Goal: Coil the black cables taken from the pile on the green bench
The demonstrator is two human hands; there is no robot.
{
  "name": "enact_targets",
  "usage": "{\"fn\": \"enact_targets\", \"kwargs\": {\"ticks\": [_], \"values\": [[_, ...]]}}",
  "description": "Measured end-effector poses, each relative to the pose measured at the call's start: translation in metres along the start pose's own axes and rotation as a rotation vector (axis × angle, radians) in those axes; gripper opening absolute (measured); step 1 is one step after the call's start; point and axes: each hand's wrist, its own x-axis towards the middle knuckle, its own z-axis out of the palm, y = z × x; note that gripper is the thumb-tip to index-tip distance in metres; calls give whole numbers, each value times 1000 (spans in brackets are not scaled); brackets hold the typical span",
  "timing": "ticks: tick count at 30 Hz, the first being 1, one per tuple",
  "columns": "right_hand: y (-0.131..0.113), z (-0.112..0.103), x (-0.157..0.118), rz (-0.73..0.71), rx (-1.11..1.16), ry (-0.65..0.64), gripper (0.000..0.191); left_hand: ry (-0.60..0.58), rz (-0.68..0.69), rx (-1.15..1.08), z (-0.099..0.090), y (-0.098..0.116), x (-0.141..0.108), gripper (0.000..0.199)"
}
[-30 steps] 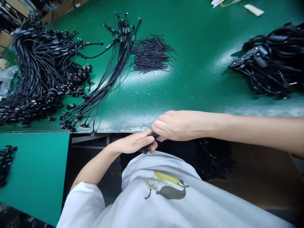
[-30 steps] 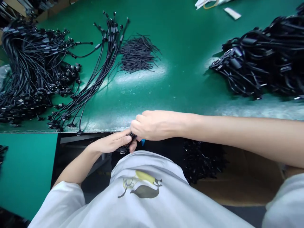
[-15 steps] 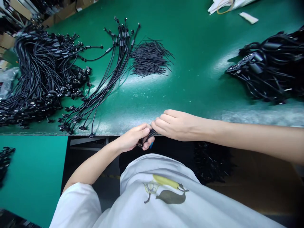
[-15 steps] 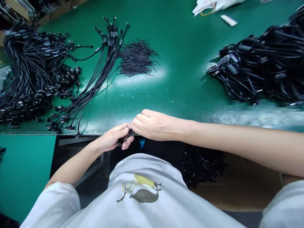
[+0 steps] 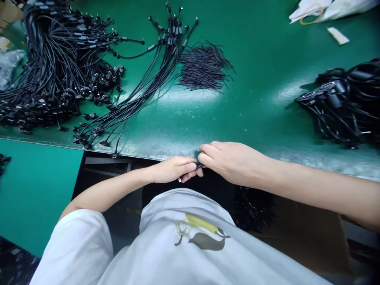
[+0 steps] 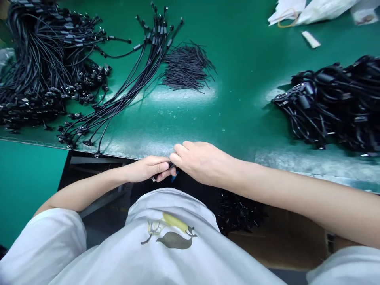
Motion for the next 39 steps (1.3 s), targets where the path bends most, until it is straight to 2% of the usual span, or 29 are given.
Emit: {"fn": "enact_targets", "kwargs": {"ticks": [3, 5, 8, 11, 13, 14, 16, 19, 22, 25, 29, 31, 35, 37, 39], "values": [[-8, 0, 2, -10, -32, -5, 16, 63, 1, 232, 0, -3, 0, 30], [-11, 3, 2, -11, -65, 22, 16, 90, 1, 289, -1, -5, 0, 29], [-8, 5, 2, -33, -76, 85, 20, 44, -19, 55, -3, -7, -3, 33], [-3, 3, 2, -135, -127, 156, 22, -59, -52, -199, -4, -7, -6, 42], [-2, -1, 3, -214, -155, 170, 22, -160, -66, -177, -4, -6, -9, 44], [-4, -2, 2, -233, -147, 160, 22, -179, -68, -89, -3, -6, -10, 42], [-7, -2, 2, -180, -88, 123, 23, -93, -41, 226, -2, -4, -11, 37], [-9, 3, 5, 23, 4, 41, 20, 153, 50, 743, -2, -2, -7, 28], [-3, 8, 11, 157, 64, -69, 15, 260, 79, 1010, -5, 1, 1, 26], [4, 11, 16, 148, 81, -94, 14, 308, 90, 981, -12, 3, 6, 27], [11, 12, 19, 91, -19, 36, 19, 213, 66, 534, -23, 7, 4, 38], [14, 9, 23, 106, 28, -1, 19, 216, 51, 438, -28, 7, 4, 39], [25, 7, 35, 225, 236, -154, 26, 384, 151, 696, -34, -1, 10, 33], [29, 11, 41, 273, 282, -172, 26, 446, 196, 821, -38, -6, 14, 32], [33, 17, 45, 265, 275, -158, 26, 454, 215, 835, -42, -9, 17, 31]]}}
